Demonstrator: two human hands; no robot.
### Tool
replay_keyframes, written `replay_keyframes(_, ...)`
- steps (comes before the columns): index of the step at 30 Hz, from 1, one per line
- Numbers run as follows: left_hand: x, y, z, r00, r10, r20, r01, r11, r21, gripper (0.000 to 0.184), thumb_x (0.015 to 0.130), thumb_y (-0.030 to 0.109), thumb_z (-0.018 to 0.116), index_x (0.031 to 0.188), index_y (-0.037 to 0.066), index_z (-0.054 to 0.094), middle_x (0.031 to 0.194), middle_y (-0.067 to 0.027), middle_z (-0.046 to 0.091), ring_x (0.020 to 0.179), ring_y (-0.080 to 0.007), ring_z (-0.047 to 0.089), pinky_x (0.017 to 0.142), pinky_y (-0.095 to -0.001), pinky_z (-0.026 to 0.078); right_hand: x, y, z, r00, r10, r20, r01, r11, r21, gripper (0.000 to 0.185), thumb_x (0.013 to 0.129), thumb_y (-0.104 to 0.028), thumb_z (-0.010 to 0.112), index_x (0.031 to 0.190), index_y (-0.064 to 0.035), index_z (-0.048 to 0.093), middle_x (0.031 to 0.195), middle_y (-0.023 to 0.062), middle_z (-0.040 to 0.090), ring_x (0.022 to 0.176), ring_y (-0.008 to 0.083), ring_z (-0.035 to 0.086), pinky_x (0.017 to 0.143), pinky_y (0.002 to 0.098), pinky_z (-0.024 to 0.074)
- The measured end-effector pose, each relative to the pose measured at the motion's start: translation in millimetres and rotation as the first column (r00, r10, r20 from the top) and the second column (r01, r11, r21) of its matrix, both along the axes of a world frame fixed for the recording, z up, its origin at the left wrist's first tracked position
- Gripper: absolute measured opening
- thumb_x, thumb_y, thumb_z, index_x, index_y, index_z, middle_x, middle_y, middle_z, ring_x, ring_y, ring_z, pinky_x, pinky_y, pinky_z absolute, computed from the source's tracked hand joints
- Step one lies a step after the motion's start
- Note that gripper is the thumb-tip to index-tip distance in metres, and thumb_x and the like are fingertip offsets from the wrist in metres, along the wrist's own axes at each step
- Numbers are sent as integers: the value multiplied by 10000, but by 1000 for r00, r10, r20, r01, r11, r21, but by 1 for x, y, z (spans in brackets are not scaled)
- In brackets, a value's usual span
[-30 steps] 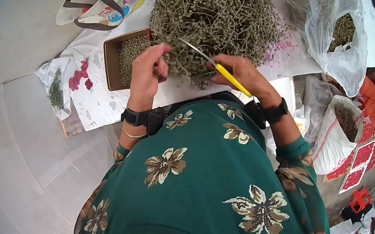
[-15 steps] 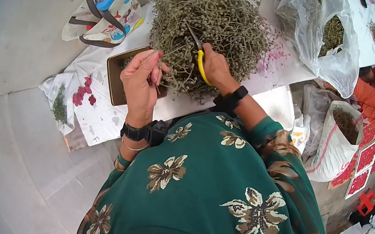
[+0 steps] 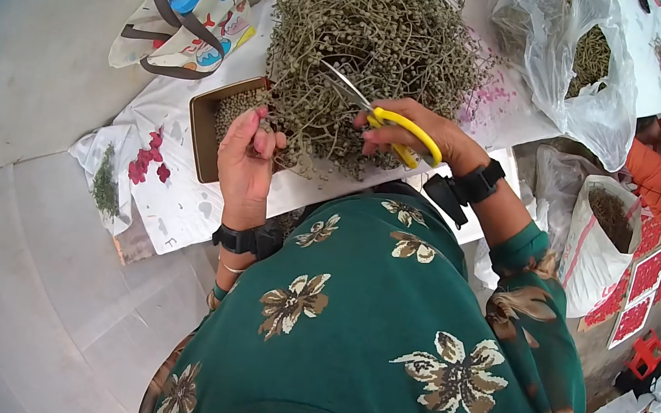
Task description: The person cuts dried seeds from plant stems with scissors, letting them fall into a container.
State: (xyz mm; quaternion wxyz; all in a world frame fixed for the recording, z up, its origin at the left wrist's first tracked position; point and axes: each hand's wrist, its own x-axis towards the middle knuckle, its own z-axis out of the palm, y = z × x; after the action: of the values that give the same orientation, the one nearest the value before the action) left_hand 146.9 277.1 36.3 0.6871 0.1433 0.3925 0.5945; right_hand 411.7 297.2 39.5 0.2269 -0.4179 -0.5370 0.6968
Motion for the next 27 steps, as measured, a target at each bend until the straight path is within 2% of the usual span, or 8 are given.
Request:
replay_keyframes(2,-1,-6,-3,1000,-16,-7,16,1000,15,194,900,104,593,1005,-58,614,585,-5,460,513,-90,380,607,-296,428,-10,12,6,997,76,34,-72,990,-119,300,873,-270,632,1065,-44,588,763,58,662,645,78,571,572,229,448)
replay_keyframes(7,3,-18,-6,993,-88,-81,92,995,50,167,892,93,603,978,-46,636,614,-5,504,515,-78,402,593,-274,428,-31,39,-8,991,126,48,-118,982,-146,317,869,-305,631,1042,-40,605,732,65,657,609,81,565,559,228,443)
replay_keyframes(12,0,-26,-10,949,-252,-187,255,967,-9,144,879,71,616,963,-40,651,635,1,534,508,-65,407,569,-253,425,-43,46,-9,1000,13,28,-7,981,-193,317,866,-313,636,1030,-43,607,686,51,629,557,78,545,493,216,411)
replay_keyframes(17,-5,-26,-7,964,-179,-197,169,983,-68,161,890,72,592,983,-52,634,588,-8,489,497,-72,375,586,-287,420,-46,34,-25,996,-81,33,84,988,-131,257,865,-251,649,1013,-45,606,650,32,593,519,71,522,442,196,370)
replay_keyframes(19,-4,-30,-6,970,-147,-194,151,988,6,150,897,69,580,974,-50,630,580,-4,477,496,-76,370,594,-291,421,-45,31,-32,994,-107,31,110,987,-117,242,865,-232,653,1009,-44,606,642,28,584,514,70,518,434,192,363)
replay_keyframes(22,-4,-30,-3,975,-122,-185,136,989,63,145,904,69,570,968,-49,624,575,0,464,496,-79,362,605,-297,422,-38,38,-41,962,-267,-55,241,926,-290,225,858,-223,667,985,-44,614,669,40,629,506,72,534,441,198,391)
replay_keyframes(26,-4,-28,8,983,-55,-174,80,987,138,146,912,75,559,969,-48,614,572,4,442,501,-85,350,623,-307,424,-43,33,-49,969,-244,32,245,969,-38,241,859,-197,666,1019,-28,602,653,22,600,546,61,549,456,198,382)
replay_keyframes(27,-3,-27,15,982,-39,-186,72,982,176,149,913,78,558,971,-48,611,571,6,434,504,-86,347,627,-310,424,-45,32,-57,969,-247,27,248,968,-46,241,859,-197,666,1019,-28,602,653,22,600,546,61,549,456,198,382)
